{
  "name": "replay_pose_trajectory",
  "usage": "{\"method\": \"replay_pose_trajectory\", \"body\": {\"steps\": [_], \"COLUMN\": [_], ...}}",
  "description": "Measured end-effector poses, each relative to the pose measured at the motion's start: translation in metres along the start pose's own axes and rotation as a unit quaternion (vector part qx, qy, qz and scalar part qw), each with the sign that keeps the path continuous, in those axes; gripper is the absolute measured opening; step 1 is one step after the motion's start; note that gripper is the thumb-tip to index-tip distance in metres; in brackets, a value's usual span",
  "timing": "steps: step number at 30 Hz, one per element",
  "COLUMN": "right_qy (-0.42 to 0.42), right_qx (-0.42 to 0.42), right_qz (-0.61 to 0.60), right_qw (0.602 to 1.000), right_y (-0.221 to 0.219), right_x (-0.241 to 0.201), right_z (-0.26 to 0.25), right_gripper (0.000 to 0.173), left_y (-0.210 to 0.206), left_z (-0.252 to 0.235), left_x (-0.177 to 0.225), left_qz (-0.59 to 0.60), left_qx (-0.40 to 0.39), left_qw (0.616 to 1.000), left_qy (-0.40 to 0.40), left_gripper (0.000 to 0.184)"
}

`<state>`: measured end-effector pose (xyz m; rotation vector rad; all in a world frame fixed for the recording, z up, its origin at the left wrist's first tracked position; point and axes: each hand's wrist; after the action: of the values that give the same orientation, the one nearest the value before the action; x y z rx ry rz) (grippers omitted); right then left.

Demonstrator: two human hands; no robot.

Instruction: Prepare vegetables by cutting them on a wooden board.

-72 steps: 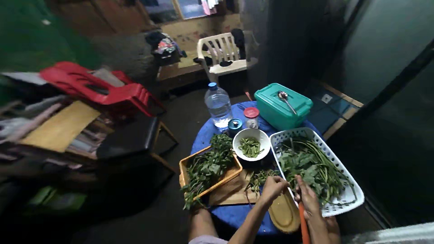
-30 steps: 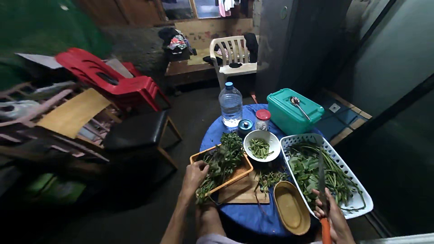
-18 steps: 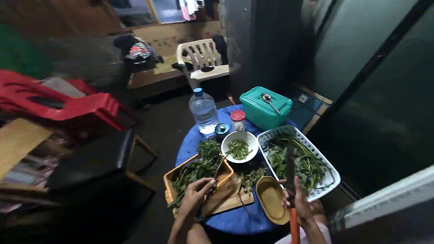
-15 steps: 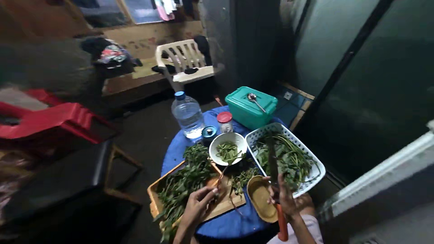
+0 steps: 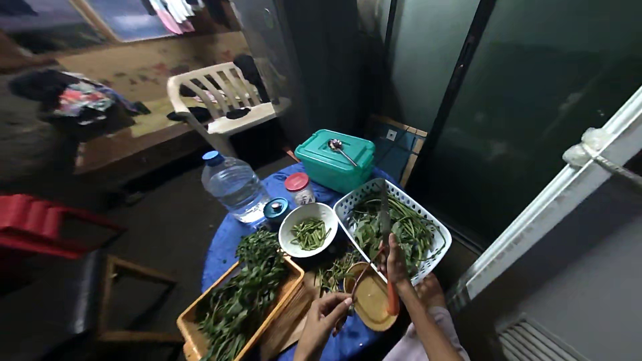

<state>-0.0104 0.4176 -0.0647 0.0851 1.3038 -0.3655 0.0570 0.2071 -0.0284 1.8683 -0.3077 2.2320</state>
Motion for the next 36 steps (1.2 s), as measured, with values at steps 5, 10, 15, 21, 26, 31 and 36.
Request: {"method": "replay_pose_trajectory", "body": {"steps": [5,10,15,21,26,31,36], "right_qy": [-0.043,-0.034,-0.048,-0.033,0.041,0.078,0.062], "right_qx": [0.011,-0.104,-0.144,-0.044,-0.119,-0.232,-0.178], "right_qz": [0.01,-0.015,0.0,0.1,0.191,0.205,0.247], "right_qw": [0.999,0.994,0.988,0.993,0.974,0.948,0.951], "right_y": [0.02,0.029,0.02,0.026,0.035,0.031,0.026], "right_x": [0.006,0.011,0.01,0.011,0.007,0.01,0.015], "right_z": [-0.015,-0.006,0.003,-0.016,-0.005,0.015,0.019], "right_gripper": [0.062,0.066,0.061,0.058,0.057,0.074,0.066], "left_y": [0.001,0.0,-0.013,-0.013,-0.018,-0.03,-0.032], "left_z": [-0.005,-0.023,-0.036,-0.04,-0.054,-0.063,-0.064], "left_x": [-0.013,-0.02,-0.011,-0.017,-0.017,-0.004,-0.001], "left_qz": [-0.042,-0.117,-0.076,-0.128,-0.192,-0.192,-0.241], "left_qx": [0.023,0.028,-0.012,0.017,0.057,0.079,0.071], "left_qw": [0.998,0.993,0.996,0.991,0.979,0.976,0.966], "left_qy": [0.029,0.021,0.038,0.034,0.041,0.058,0.056], "left_gripper": [0.015,0.015,0.016,0.013,0.015,0.013,0.019]}}
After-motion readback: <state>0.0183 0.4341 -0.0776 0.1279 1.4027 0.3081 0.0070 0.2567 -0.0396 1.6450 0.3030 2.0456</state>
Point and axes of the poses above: each hand's wrist, its own z-axis away from the middle knuckle, its own y-axis out of the back of the hand, x = y × z, and after that the axes turned 3 degrees about -y, right-handed
